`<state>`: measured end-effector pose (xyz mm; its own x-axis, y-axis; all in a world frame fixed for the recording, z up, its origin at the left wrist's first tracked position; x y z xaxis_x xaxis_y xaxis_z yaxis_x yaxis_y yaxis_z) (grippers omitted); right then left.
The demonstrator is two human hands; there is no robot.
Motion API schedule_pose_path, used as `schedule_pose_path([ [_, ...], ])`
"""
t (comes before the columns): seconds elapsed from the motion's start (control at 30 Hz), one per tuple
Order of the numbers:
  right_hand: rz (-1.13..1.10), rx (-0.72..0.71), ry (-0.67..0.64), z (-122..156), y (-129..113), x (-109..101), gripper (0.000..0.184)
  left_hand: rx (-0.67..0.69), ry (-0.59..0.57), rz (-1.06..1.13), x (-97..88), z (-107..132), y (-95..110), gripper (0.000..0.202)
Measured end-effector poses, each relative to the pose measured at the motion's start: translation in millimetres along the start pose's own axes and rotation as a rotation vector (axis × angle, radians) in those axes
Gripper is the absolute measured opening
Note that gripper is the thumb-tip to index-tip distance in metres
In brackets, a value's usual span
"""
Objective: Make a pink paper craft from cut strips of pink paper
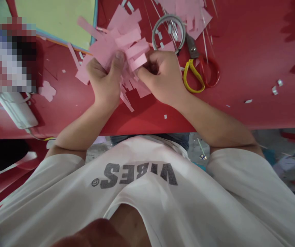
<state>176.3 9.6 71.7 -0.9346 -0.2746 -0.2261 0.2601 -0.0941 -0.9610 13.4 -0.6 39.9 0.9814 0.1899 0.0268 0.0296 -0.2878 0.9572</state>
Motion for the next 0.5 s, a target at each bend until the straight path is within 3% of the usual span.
schedule_pose_path([
  [0.2, -0.081, 0.041, -0.023, 2.0, -0.9, 3.5, 0.019, 0.033, 0.039, -0.027, 2.2, 0.9, 11.1, 0.034],
  [0.5, -0.064, 0.036, -0.059, 2.8, -0.1, 5.7, 0.025, 0.11, 0.068, -0.089, 2.1, 4.7, 14.4, 0.027],
])
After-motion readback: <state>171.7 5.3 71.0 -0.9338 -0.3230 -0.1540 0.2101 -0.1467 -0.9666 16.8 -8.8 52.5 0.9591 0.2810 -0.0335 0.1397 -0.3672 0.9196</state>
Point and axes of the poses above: each hand's wrist, its own z-axis away from the middle knuckle, its own x-axis out of the palm, y = z × x, the point moved 5 cm from there along -z, towards the middle knuckle, and after that the axes turned 9 degrees about x, right-handed, at the moved point
